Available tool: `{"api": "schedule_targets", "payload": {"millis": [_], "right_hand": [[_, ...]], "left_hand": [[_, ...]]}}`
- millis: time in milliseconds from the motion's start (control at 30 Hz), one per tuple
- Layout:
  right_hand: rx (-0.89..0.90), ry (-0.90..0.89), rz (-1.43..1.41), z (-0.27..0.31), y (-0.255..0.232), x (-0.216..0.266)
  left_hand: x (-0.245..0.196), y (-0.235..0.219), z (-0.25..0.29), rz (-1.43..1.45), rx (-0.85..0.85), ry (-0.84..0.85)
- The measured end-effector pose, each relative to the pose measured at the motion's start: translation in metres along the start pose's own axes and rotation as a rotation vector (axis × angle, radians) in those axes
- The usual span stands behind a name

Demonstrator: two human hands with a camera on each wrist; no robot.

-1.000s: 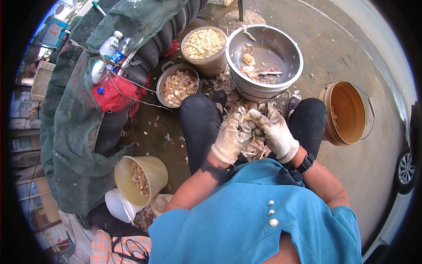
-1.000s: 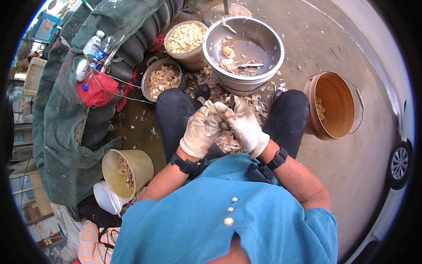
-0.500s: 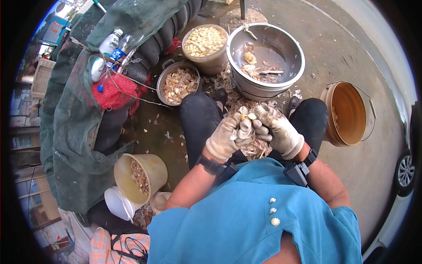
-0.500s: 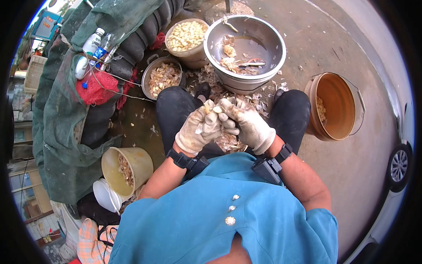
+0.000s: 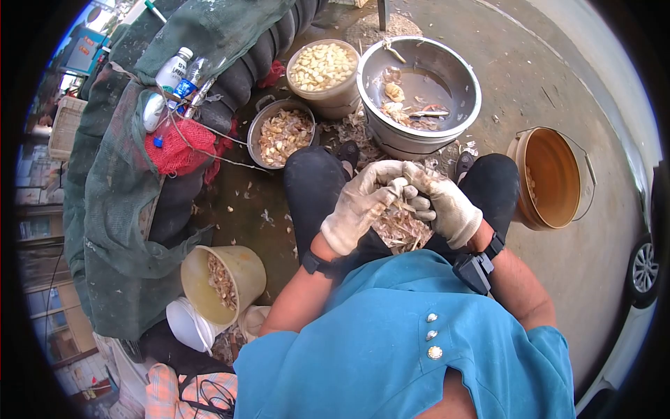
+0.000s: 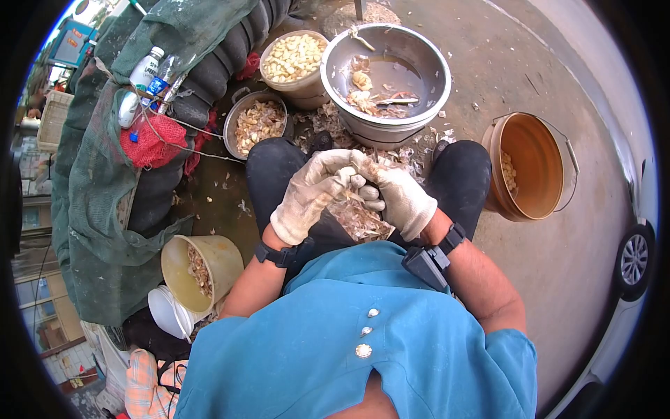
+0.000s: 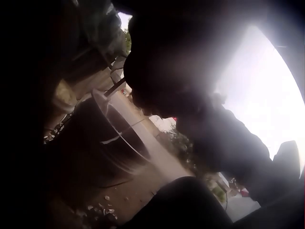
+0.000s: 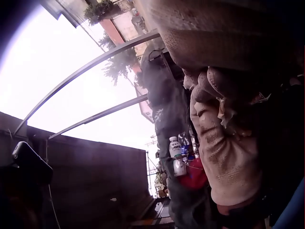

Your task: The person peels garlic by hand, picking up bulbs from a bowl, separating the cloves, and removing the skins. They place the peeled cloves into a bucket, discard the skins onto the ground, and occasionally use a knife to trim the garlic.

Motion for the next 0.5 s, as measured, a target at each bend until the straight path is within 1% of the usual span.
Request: {"api": "schedule_targets", "payload": {"millis": [33, 67, 133, 167, 200, 233, 267, 333, 367, 400, 467, 500], "right_hand": [[0.0, -0.002, 0.0, 0.001, 0.002, 0.0], [-0.001, -0.002, 0.05, 0.003, 0.004, 0.0], [-0.006, -0.001, 0.097, 0.005, 0.007, 0.002], [-0.036, -0.002, 0.095, 0.005, 0.006, 0.003], [-0.066, -0.003, 0.092, 0.005, 0.005, 0.004], [-0.106, -0.001, 0.063, 0.007, 0.008, 0.008], [-0.104, -0.003, 0.062, 0.007, 0.006, 0.009], [-0.077, -0.061, 0.185, 0.009, 0.001, 0.014], [-0.132, -0.046, 0.274, 0.011, -0.004, 0.014], [-0.133, -0.045, 0.273, 0.013, -0.003, 0.014], [-0.177, -0.098, 0.421, 0.019, 0.0, 0.02], [-0.177, -0.097, 0.421, 0.021, 0.002, 0.02]], "left_hand": [[0.001, -0.001, 0.0, -0.016, -0.035, -0.02], [0.004, -0.003, -0.001, -0.017, -0.031, -0.02], [0.006, -0.006, -0.002, 0.092, -0.002, 0.024], [0.003, -0.008, 0.0, -0.007, -0.027, 0.077], [0.004, -0.008, 0.002, -0.007, -0.026, 0.077], [0.006, -0.009, 0.003, 0.048, -0.035, 0.079], [0.007, -0.01, 0.004, 0.102, -0.044, 0.08], [0.011, -0.015, 0.007, 0.083, -0.056, 0.056], [0.013, -0.018, 0.009, 0.066, -0.068, 0.036], [0.013, -0.017, 0.009, 0.067, -0.068, 0.034], [0.01, -0.015, 0.01, -0.002, -0.08, 0.032], [0.01, -0.016, 0.01, -0.001, -0.081, 0.032]]}}
Point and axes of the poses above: each hand's wrist, its own z-axis away from the middle knuckle, its own y-axis out of the palm, x = y × z, the point moved 8 cm from there along -z, towards the middle knuckle, and after that the axes turned 3 degrees about x, right-handed, at the moved point
